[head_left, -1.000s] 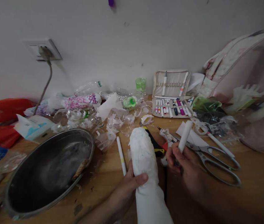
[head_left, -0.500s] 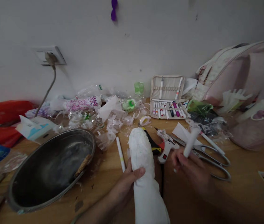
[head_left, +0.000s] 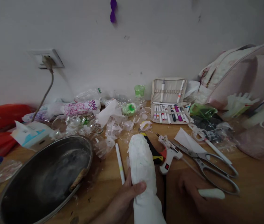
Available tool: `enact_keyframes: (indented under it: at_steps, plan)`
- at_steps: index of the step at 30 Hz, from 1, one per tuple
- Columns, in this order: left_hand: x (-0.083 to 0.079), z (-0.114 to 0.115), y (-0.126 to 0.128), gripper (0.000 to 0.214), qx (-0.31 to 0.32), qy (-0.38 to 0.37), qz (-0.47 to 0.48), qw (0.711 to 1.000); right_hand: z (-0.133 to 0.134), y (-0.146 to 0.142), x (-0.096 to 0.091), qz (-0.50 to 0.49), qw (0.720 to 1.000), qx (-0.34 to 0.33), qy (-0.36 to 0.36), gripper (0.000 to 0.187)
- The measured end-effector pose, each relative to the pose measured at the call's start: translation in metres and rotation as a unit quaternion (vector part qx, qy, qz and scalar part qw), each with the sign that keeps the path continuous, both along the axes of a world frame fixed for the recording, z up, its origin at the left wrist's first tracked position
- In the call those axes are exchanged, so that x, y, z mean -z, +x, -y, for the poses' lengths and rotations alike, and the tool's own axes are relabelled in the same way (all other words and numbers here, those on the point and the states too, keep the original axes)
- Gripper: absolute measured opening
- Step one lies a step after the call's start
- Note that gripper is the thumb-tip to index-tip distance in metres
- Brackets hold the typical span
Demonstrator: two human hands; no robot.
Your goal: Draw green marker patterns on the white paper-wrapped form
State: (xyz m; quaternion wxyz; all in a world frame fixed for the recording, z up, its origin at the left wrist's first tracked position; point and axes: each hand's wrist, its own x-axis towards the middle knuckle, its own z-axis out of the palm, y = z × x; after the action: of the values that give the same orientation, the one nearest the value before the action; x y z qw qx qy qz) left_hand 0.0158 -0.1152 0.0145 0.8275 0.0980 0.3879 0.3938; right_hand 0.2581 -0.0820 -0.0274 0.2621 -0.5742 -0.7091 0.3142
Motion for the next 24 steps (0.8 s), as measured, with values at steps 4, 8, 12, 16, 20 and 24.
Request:
enact_keyframes:
  at_steps: [4,8,12,16,20,24]
  plan:
    - [0.002,-0.002,0.001,0.077,-0.028,-0.017,-0.03,0.999,-0.005,0.005,0.005,0.014,0.999,-0.029,-0.014,0.047]
    - [0.005,-0.006,0.002,0.088,-0.023,0.004,-0.02,1.0,-0.003,0.006,0.007,0.012,0.999,-0.045,-0.018,0.047]
    - [0.006,-0.009,0.001,0.093,-0.031,0.04,-0.018,0.999,-0.017,0.011,-0.019,0.046,0.997,0.054,0.015,0.039]
    - [0.011,-0.007,-0.006,0.083,0.004,-0.008,-0.041,0.999,-0.062,0.025,-0.054,0.182,0.977,0.105,0.033,0.033]
    - [0.017,-0.006,-0.013,0.077,0.03,-0.02,-0.046,0.998,-0.104,0.038,-0.06,0.248,0.964,0.088,0.046,0.038]
    - [0.017,-0.005,-0.012,0.072,0.024,-0.032,-0.048,0.998,-0.12,0.06,-0.063,0.313,0.942,0.115,0.037,0.027]
